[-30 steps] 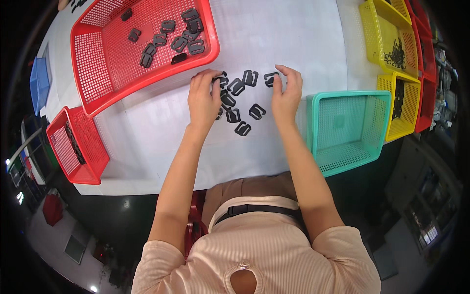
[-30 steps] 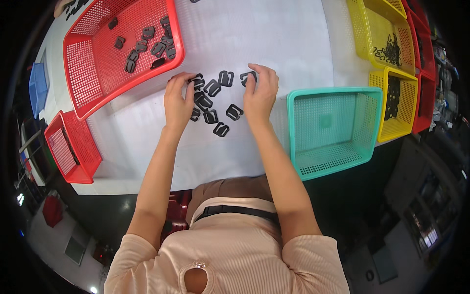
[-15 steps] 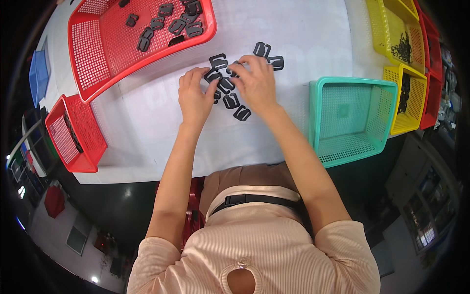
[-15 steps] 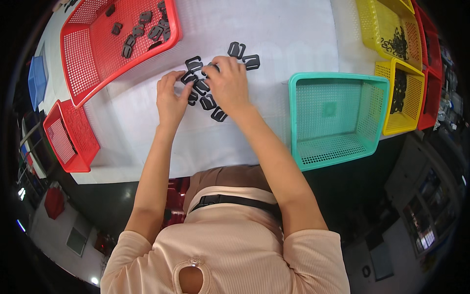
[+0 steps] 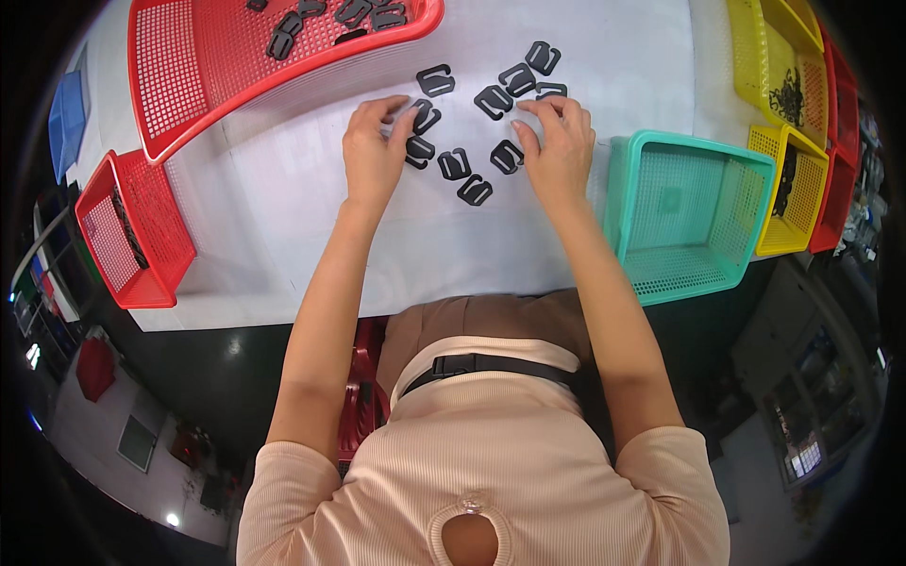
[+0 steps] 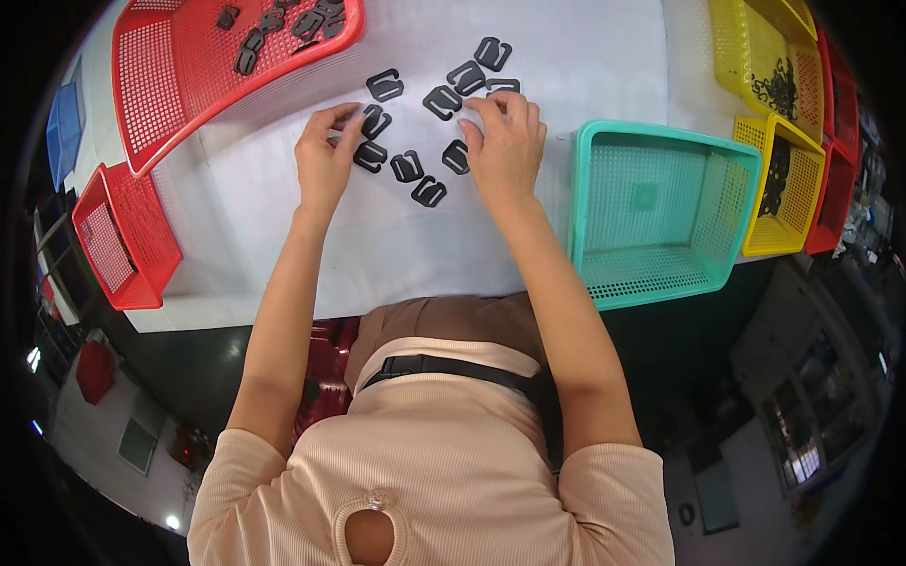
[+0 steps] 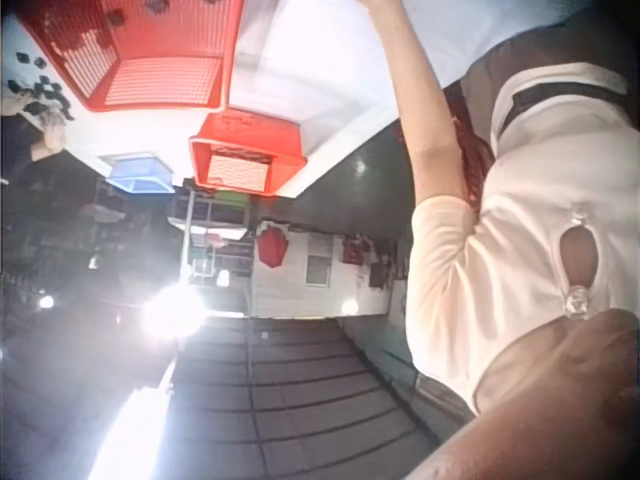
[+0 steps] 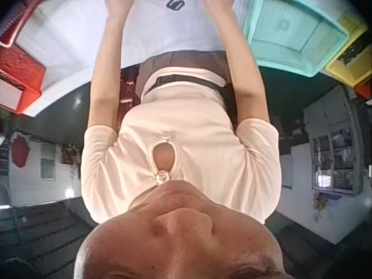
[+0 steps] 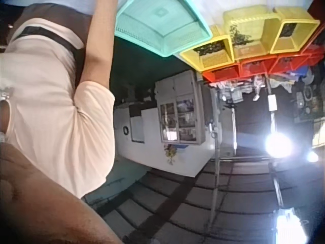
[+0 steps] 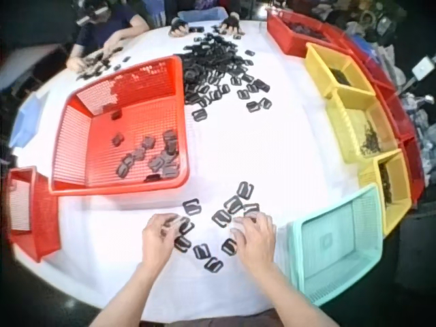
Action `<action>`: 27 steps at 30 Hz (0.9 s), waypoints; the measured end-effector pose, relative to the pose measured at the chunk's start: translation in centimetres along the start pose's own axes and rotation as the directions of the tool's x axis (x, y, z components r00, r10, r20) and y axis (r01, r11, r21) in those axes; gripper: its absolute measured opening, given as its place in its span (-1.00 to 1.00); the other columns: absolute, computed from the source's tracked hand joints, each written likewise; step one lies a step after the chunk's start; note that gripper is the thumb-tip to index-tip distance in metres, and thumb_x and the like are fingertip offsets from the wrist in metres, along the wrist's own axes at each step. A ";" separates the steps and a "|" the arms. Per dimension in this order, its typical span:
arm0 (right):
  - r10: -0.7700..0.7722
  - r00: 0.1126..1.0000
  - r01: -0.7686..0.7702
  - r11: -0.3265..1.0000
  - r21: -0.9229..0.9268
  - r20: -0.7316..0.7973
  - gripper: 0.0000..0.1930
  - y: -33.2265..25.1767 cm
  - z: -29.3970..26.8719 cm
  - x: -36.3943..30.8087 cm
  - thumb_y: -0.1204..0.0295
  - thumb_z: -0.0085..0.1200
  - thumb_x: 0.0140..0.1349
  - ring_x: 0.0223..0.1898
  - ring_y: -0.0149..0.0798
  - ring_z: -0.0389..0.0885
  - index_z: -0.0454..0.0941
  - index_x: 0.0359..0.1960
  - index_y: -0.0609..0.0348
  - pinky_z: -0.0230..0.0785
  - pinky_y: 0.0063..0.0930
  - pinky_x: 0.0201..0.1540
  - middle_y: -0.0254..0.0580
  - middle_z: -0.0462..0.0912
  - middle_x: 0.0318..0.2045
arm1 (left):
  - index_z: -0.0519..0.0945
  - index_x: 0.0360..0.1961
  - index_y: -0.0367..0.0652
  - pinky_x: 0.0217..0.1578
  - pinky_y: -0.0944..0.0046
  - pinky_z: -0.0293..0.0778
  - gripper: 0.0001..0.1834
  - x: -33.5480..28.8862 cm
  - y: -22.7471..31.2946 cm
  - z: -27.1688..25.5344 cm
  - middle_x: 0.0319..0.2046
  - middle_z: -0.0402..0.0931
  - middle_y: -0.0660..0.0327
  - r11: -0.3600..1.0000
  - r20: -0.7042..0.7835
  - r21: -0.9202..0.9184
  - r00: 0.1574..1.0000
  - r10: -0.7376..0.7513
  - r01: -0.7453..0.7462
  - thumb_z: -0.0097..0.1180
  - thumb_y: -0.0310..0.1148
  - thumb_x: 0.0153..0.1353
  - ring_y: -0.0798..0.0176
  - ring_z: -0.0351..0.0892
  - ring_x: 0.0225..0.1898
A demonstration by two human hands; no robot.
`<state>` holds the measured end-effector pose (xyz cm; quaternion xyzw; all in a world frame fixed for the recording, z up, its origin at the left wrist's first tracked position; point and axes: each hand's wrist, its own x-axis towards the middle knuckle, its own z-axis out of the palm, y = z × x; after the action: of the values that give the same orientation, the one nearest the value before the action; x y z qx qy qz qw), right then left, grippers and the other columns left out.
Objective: The person sorts black plastic buckles from a large pile into a red basket, handling them individually or in small groups by hand on a white table.
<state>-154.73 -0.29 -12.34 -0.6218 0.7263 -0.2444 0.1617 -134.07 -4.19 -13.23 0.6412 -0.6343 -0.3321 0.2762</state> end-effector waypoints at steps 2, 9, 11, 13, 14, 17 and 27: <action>-0.027 0.998 0.026 0.999 0.018 0.058 -0.75 -0.1 -0.3 -1.6 0.41 0.23 -0.07 -0.18 -0.21 0.36 0.57 -0.28 -0.01 0.18 -0.31 -0.19 -0.34 0.42 -0.24 | 0.58 -0.22 -0.20 -0.45 0.40 0.37 -0.78 -0.3 0.1 -0.5 -0.32 0.52 0.22 0.999 -0.054 0.019 0.998 -0.044 0.045 0.17 -0.43 0.07 0.35 0.48 -0.37; -0.065 0.978 0.068 0.998 -0.009 0.201 -0.67 -1.0 -0.2 -4.4 0.44 0.22 -0.07 -0.14 -0.18 0.41 0.54 -0.19 0.05 0.31 -0.32 -0.21 -0.32 0.45 -0.21 | 0.56 -0.22 -0.16 -0.39 0.33 0.39 -0.78 -3.0 -0.2 -0.9 -0.28 0.50 0.24 0.997 -0.064 -0.020 0.995 -0.071 0.070 0.16 -0.47 0.05 0.27 0.45 -0.30; 0.011 0.963 -0.036 0.995 0.089 0.270 -0.63 -0.5 -0.3 -4.3 0.44 0.22 -0.08 -0.13 -0.18 0.42 0.52 -0.15 0.06 0.35 -0.33 -0.22 -0.32 0.46 -0.19 | 0.57 -0.22 -0.14 -0.35 0.31 0.40 -0.77 -3.0 0.1 -0.6 -0.27 0.49 0.24 0.998 -0.089 0.048 0.995 0.041 -0.037 0.17 -0.47 0.04 0.24 0.44 -0.27; 0.138 0.899 -0.251 0.940 0.230 0.416 -0.60 0.4 -0.8 -3.8 0.45 0.22 -0.08 -0.12 -0.18 0.43 0.50 -0.12 0.05 0.37 -0.34 -0.23 -0.31 0.47 -0.18 | 0.57 -0.21 -0.11 -0.30 0.27 0.41 -0.75 -1.7 0.0 0.5 -0.25 0.49 0.24 0.970 -0.110 0.137 0.970 0.218 -0.203 0.18 -0.46 0.02 0.19 0.43 -0.22; 0.101 0.944 -0.158 0.974 0.163 0.314 -0.60 0.1 -1.1 -3.6 0.45 0.22 -0.08 -0.13 -0.18 0.43 0.50 -0.11 0.05 0.36 -0.34 -0.23 -0.31 0.47 -0.19 | 0.57 -0.19 -0.11 -0.26 0.26 0.40 -0.74 -1.0 0.5 0.9 -0.23 0.49 0.23 0.967 -0.093 0.151 0.970 0.222 -0.207 0.18 -0.44 0.03 0.17 0.42 -0.21; -0.069 0.989 0.072 0.997 -0.016 0.131 -0.59 -0.9 -1.7 -3.3 0.45 0.21 -0.09 -0.17 -0.19 0.42 0.49 -0.11 0.05 0.34 -0.34 -0.27 -0.31 0.46 -0.23 | 0.57 -0.15 -0.08 -0.17 0.23 0.39 -0.72 0.9 1.3 1.8 -0.19 0.48 0.23 0.945 -0.057 0.214 0.962 0.266 -0.248 0.17 -0.39 0.04 0.13 0.41 -0.18; -0.354 0.900 0.358 0.933 0.032 0.253 -0.57 -0.8 1.1 -7.3 0.42 0.24 -0.13 -0.28 -0.25 0.42 0.49 -0.13 0.09 0.28 -0.37 -0.32 -0.31 0.44 -0.31 | 0.62 -0.17 -0.06 -0.29 0.30 0.44 -0.76 3.7 1.7 2.6 -0.33 0.57 0.18 0.989 0.215 0.046 0.968 0.125 -0.138 0.11 -0.34 0.11 0.19 0.51 -0.33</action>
<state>-152.26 6.67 -13.31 -0.7714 0.5755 -0.1822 0.2016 -137.20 -7.73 -13.83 0.5668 -0.7111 -0.3599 0.2088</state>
